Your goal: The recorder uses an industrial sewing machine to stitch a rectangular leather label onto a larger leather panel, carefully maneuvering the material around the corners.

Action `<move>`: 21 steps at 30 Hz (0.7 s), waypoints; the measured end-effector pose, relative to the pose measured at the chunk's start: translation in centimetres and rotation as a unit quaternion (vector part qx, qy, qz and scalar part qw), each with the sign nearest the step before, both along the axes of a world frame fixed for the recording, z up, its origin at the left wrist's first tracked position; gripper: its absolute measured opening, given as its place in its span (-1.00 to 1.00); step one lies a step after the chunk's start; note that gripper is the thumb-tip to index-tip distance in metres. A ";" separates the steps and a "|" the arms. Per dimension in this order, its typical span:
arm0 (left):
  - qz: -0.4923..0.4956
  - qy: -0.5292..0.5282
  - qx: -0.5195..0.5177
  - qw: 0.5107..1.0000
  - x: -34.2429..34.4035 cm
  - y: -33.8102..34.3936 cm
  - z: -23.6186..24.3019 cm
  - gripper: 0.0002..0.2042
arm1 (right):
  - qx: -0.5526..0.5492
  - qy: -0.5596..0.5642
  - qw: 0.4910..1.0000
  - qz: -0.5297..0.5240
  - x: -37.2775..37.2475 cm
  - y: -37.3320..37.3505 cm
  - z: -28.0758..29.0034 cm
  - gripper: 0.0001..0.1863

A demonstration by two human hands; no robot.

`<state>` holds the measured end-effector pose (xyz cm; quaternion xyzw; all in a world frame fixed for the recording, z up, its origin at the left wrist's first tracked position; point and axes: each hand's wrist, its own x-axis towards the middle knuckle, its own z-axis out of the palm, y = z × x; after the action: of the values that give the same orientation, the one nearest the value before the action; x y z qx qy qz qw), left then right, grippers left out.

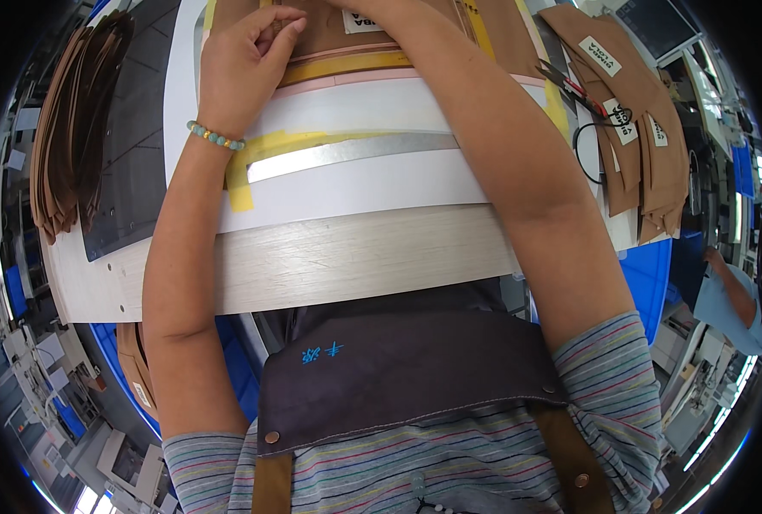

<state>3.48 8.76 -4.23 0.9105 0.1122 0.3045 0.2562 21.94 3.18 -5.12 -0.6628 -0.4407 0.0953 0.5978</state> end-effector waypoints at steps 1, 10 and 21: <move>0.004 0.003 0.000 1.000 -0.1 0.1 0.0 -0.80 | 0.006 0.020 0.999 0.043 -0.1 0.3 -0.1 -0.90; -0.003 -0.001 -0.007 1.000 0.0 -0.2 0.0 -0.81 | 0.022 0.056 0.995 0.080 0.8 1.2 -0.8 -0.88; -0.001 -0.002 0.000 1.000 0.1 -0.1 0.1 -0.80 | -0.022 -0.251 0.967 -0.033 0.4 0.6 -0.2 -0.87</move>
<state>3.60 8.64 -4.11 0.9101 0.1105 0.3057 0.2568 22.33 3.79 -5.32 -0.6931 -0.5519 -0.0840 0.4562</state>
